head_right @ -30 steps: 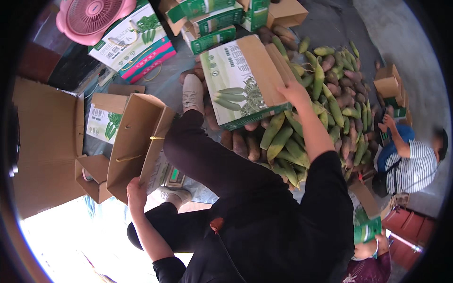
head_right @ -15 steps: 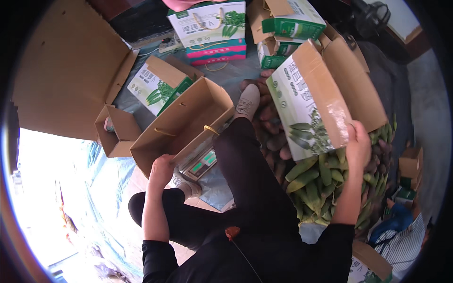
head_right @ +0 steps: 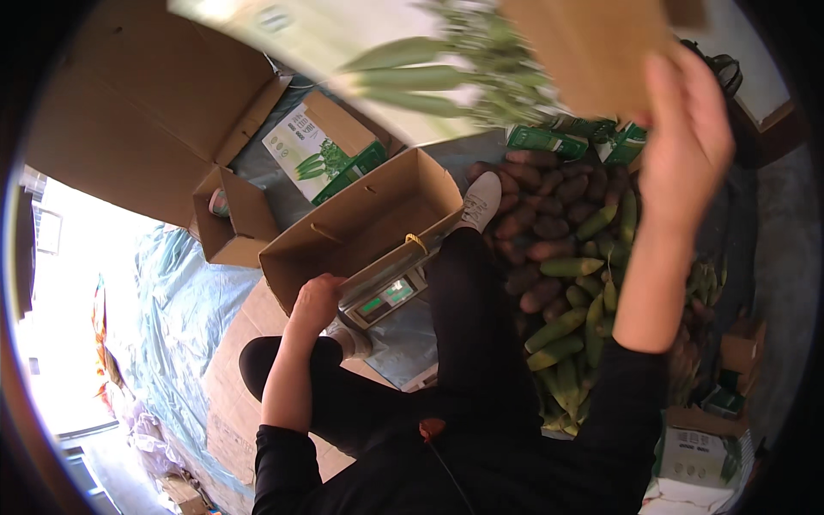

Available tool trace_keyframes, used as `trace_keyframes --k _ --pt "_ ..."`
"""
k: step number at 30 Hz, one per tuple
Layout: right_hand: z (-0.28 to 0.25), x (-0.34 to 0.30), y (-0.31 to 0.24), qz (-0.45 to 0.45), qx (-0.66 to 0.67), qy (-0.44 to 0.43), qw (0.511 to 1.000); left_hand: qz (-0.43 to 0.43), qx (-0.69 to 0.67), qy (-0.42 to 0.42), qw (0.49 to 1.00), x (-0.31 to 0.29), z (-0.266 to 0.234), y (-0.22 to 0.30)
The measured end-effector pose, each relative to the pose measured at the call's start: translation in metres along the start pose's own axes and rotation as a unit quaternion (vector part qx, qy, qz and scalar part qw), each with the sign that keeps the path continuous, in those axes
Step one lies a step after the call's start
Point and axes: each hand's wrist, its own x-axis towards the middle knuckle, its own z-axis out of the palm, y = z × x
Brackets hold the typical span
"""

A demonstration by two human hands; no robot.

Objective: Picking up large green produce items from a pile on the floor, placing them into cardboard boxes, and weighing the boxes on a digital scale.

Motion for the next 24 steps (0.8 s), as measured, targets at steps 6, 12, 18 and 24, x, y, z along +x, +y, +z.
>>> trace_keyframes --k 6,12,18,24 --pt "0.19 0.008 0.053 -0.013 0.218 -0.198 0.956 0.013 0.006 0.002 1.0 0.003 0.003 -0.001" --pt "0.306 -0.059 0.086 0.241 0.245 -0.266 0.901 -0.021 -0.011 -0.022 0.999 0.005 0.003 0.002" --pt "0.351 -0.085 0.138 0.315 0.152 -0.316 0.882 -0.026 -0.032 -0.008 0.999 0.002 -0.002 0.006" --pt "0.371 -0.084 0.172 0.385 0.129 -0.306 0.861 -0.035 -0.001 -0.025 0.999 0.0 -0.009 0.011"
